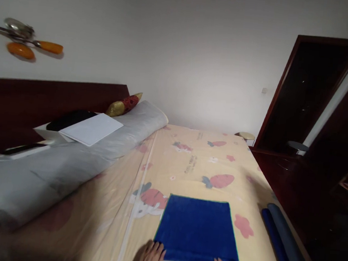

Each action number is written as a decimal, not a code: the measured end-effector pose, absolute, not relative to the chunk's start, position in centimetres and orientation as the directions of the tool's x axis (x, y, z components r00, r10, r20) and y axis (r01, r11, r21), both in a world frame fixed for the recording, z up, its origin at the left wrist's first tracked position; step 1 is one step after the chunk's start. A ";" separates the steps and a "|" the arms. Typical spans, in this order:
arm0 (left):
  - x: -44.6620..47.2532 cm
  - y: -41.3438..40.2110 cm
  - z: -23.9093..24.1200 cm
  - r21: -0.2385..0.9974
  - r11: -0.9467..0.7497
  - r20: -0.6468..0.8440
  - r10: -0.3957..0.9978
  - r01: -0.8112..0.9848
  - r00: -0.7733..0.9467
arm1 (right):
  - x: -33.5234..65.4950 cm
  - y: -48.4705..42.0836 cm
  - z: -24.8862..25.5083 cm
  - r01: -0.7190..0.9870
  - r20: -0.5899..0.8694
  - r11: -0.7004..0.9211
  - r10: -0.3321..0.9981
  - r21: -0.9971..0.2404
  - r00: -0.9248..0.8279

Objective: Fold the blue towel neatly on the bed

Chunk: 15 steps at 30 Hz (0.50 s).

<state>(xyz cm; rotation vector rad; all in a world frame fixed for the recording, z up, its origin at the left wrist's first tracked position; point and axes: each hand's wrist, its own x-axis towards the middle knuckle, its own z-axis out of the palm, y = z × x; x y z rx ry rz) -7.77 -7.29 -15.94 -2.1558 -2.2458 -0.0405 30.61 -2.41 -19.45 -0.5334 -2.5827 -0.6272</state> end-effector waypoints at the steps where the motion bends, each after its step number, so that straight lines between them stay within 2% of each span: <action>1: -8.8 -7.4 -15.8 -0.011 0.016 0.051 0.999 1.000 -0.015 | 32.2 -2.4 -19.1 0.454 0.479 0.831 0.272 0.321 -0.835; 4: -10.6 -7.2 -15.5 -0.044 -0.020 0.030 0.999 0.999 0.021 | 34.9 -2.4 -19.1 0.462 0.479 0.832 0.285 0.308 -0.831; 8: -8.8 -6.6 -16.4 -0.024 -0.093 0.012 0.996 0.995 0.093 | 33.8 -2.4 -19.8 0.563 0.569 0.760 0.317 0.326 -0.758; 13: -1.0 -6.4 -18.5 0.047 -0.475 0.186 0.869 0.879 0.460 | 25.9 -2.5 -20.7 0.578 0.612 0.716 0.266 0.392 -0.745; 15: 0.9 -6.3 -19.0 0.045 -0.569 0.196 0.811 0.821 0.551 | 23.2 -2.5 -21.3 0.543 0.624 0.740 0.216 0.397 -0.751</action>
